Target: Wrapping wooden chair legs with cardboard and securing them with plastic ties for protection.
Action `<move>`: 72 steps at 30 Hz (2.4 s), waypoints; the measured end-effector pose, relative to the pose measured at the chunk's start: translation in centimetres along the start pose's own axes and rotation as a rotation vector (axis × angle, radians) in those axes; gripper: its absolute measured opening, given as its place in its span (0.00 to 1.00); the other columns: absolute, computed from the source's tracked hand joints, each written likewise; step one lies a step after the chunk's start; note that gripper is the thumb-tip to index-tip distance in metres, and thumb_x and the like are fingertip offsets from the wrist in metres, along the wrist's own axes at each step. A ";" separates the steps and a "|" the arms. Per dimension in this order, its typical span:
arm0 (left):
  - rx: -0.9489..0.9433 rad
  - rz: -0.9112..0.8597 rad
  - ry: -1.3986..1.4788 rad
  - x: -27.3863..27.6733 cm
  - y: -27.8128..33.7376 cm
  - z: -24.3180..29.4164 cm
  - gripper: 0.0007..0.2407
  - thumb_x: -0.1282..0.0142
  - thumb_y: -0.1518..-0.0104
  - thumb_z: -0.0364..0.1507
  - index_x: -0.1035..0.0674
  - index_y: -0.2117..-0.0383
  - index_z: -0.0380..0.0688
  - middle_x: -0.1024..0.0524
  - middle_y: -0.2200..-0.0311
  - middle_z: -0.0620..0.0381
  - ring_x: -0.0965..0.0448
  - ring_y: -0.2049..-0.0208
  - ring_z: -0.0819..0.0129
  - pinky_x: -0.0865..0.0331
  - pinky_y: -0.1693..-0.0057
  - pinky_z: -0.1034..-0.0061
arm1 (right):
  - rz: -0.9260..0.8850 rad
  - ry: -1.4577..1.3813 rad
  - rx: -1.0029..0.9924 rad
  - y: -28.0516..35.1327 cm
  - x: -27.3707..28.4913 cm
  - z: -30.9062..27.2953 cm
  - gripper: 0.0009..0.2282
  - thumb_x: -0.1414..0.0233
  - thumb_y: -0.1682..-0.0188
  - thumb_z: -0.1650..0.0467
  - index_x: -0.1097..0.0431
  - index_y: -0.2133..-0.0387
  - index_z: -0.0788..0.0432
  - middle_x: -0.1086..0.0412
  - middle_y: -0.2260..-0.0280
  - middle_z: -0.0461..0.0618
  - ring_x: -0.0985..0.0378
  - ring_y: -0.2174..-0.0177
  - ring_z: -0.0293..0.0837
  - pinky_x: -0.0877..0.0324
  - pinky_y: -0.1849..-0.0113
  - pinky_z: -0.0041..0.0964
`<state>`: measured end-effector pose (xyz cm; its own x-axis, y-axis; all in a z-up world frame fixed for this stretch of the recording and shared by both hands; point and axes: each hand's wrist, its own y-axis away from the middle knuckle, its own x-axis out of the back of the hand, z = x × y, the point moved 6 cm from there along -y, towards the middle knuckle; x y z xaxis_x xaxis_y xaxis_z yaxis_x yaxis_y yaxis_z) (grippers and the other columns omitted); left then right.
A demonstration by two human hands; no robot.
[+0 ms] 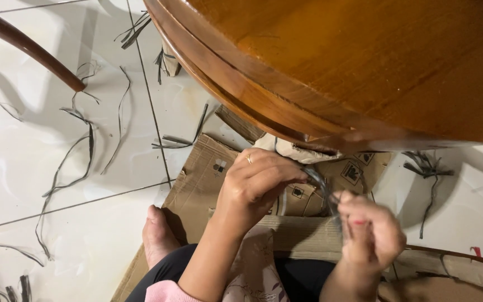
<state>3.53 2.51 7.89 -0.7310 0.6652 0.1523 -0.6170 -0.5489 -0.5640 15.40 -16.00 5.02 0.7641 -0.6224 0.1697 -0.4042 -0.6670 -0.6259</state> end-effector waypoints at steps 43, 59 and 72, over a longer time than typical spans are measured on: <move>-0.203 -0.029 -0.168 0.3 -2.5 -1.2 0.07 0.37 0.52 0.20 0.17 0.68 0.43 0.21 0.70 0.61 0.26 0.63 0.64 0.34 0.43 0.66 | 0.270 0.475 0.208 -1.7 -2.4 0.9 0.11 0.53 0.42 0.80 0.43 0.49 0.61 0.43 0.40 0.55 0.21 0.64 0.47 0.20 0.64 0.28; -0.298 -0.107 -0.470 0.5 -1.4 -1.3 0.05 0.41 0.44 0.27 0.15 0.65 0.48 0.21 0.58 0.68 0.27 0.50 0.69 0.43 0.38 0.68 | 0.004 0.771 0.078 -3.5 -7.1 1.4 0.12 0.47 0.50 0.83 0.37 0.57 0.61 0.30 0.49 0.68 0.23 0.61 0.51 0.25 0.58 0.40; -0.175 -0.008 -0.327 -0.1 -1.3 -2.1 0.07 0.33 0.44 0.29 0.20 0.64 0.45 0.23 0.68 0.60 0.25 0.60 0.68 0.42 0.41 0.67 | 0.244 0.717 0.028 -2.3 -5.7 2.2 0.07 0.40 0.51 0.81 0.30 0.62 0.71 0.25 0.62 0.62 0.22 0.65 0.48 0.24 0.62 0.36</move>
<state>5.00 4.23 6.90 -0.7981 0.4568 0.3928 -0.5848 -0.4307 -0.6874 13.10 -10.03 3.79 0.1365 -0.8713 0.4714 -0.5001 -0.4714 -0.7264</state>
